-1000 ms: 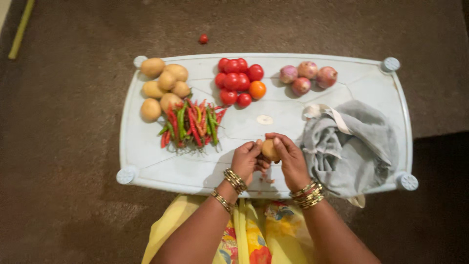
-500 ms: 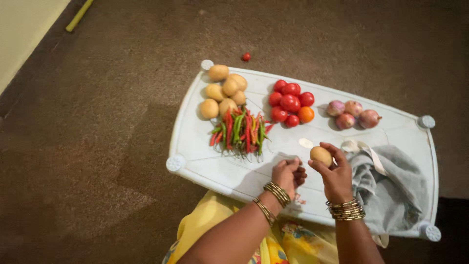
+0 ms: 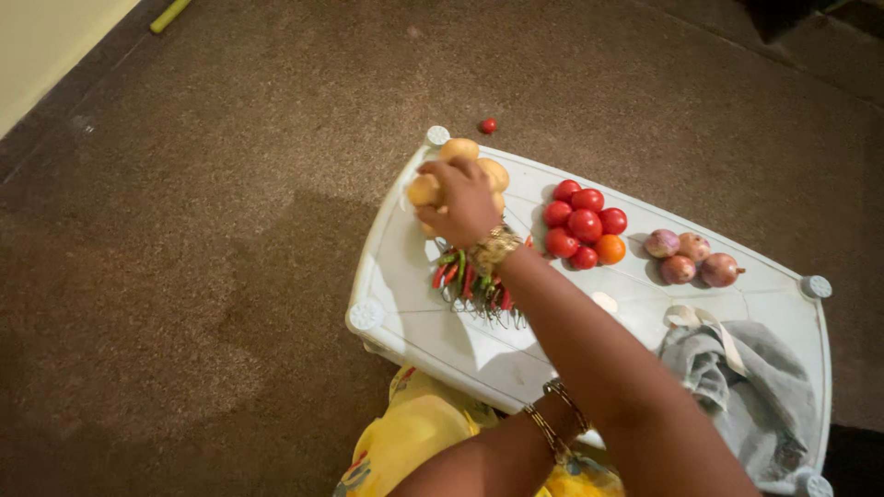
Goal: The person sorts various vegetables on a table, including potatoes, tomatoes, chilies, and onions, picking them up by hand and placing them into a bag or into different piles.
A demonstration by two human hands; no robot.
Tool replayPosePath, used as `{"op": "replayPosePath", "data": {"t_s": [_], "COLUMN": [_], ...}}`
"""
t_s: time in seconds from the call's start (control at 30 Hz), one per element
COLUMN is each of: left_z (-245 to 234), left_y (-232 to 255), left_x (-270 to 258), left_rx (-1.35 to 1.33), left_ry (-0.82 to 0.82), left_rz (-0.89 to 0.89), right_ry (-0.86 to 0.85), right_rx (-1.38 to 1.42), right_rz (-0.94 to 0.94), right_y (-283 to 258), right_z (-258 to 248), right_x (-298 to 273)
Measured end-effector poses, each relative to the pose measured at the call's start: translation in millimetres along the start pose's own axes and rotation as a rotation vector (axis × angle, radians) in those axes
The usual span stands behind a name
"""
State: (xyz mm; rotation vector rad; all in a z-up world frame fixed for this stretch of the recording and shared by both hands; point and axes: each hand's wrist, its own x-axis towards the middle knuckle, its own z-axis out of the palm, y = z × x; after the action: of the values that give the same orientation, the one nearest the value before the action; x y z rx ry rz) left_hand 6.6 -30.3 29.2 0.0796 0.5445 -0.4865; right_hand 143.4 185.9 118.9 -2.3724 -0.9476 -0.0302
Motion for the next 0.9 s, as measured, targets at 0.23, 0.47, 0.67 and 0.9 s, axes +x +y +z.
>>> {"op": "replayPosePath", "data": {"t_s": [0.23, 0.47, 0.67, 0.9], "left_z": [-16, -18, -25, -41], "left_y": [7, -5, -5, 7], "left_x": [5, 1, 20, 24], "left_rx": [-0.010, 0.020, 0.104, 0.278], "left_ry": [0.036, 0.059, 0.085, 0.203], "left_rz": [0.024, 0.020, 0.057, 0.045], "right_ry": [-0.089, -0.131, 0.029, 0.437], "right_rx": [-0.369, -0.359, -0.216, -0.239], "right_rz": [-0.012, 0.074, 0.018, 0.226], "right_y": [6, 18, 34, 209], "right_z": [67, 61, 2, -89], "right_x": [23, 13, -38, -168]}}
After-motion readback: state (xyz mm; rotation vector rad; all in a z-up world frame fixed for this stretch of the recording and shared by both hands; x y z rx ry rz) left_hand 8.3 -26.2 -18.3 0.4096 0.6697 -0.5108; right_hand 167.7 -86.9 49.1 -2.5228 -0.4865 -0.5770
